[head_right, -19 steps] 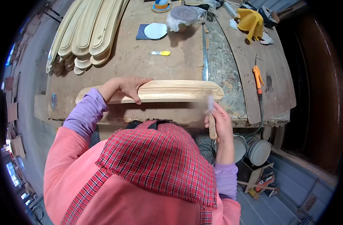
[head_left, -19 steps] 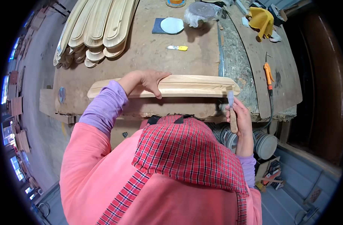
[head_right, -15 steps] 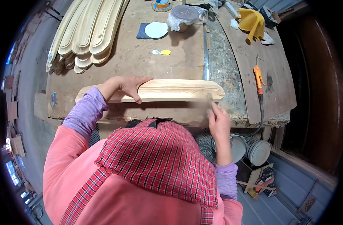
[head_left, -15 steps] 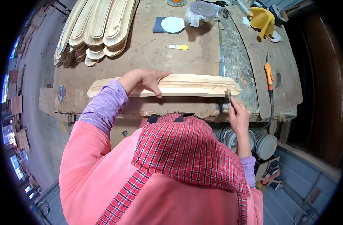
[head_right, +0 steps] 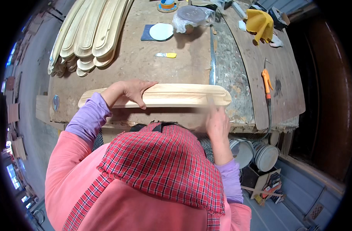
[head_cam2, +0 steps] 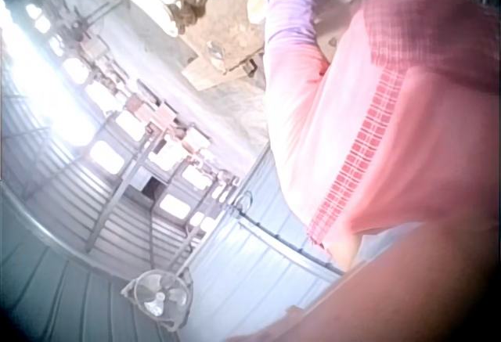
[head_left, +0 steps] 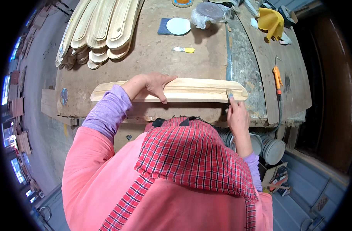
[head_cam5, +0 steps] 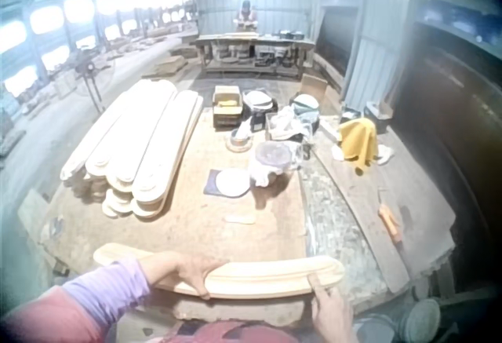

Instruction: The person assembles wooden trays by applying glue to the edges of two pieces and pressing them together. They then use a power tool with a sanding disc to smooth the edges of the assembled tray.

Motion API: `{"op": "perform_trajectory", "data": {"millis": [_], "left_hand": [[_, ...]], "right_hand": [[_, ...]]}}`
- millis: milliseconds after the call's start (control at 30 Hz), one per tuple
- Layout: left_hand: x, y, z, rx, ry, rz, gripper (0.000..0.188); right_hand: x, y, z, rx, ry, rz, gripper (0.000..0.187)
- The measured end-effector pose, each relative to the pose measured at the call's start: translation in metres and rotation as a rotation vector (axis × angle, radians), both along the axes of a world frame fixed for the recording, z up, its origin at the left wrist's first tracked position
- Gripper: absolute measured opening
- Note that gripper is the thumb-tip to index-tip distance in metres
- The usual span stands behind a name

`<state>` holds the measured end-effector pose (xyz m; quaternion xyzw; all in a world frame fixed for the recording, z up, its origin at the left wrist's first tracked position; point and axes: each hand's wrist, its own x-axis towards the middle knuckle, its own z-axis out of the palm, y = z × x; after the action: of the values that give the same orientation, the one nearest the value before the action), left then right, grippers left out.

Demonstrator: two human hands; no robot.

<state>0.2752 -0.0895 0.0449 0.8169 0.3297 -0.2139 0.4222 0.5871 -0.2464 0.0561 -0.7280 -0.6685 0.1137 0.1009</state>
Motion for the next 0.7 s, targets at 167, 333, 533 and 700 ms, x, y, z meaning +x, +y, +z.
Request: {"op": "perform_trajectory", "data": {"millis": [167,333,533,700], "left_hand": [[-0.006,-0.001,-0.009,0.003,-0.036,0.039,0.112],[-0.004,0.002,-0.008,-0.014,-0.047,0.039,0.109],[-0.005,0.003,-0.008,-0.03,-0.036,0.02,0.113],[-0.006,0.004,-0.011,-0.01,-0.026,0.014,0.113]], "right_hand": [[0.011,0.001,0.004,0.125,0.173,-0.07,0.035],[0.029,-0.012,0.005,0.032,0.105,-0.047,0.036],[0.019,-0.005,0.009,0.092,0.105,0.094,0.037],[0.042,0.007,0.005,0.072,0.098,0.175,0.039]]}}
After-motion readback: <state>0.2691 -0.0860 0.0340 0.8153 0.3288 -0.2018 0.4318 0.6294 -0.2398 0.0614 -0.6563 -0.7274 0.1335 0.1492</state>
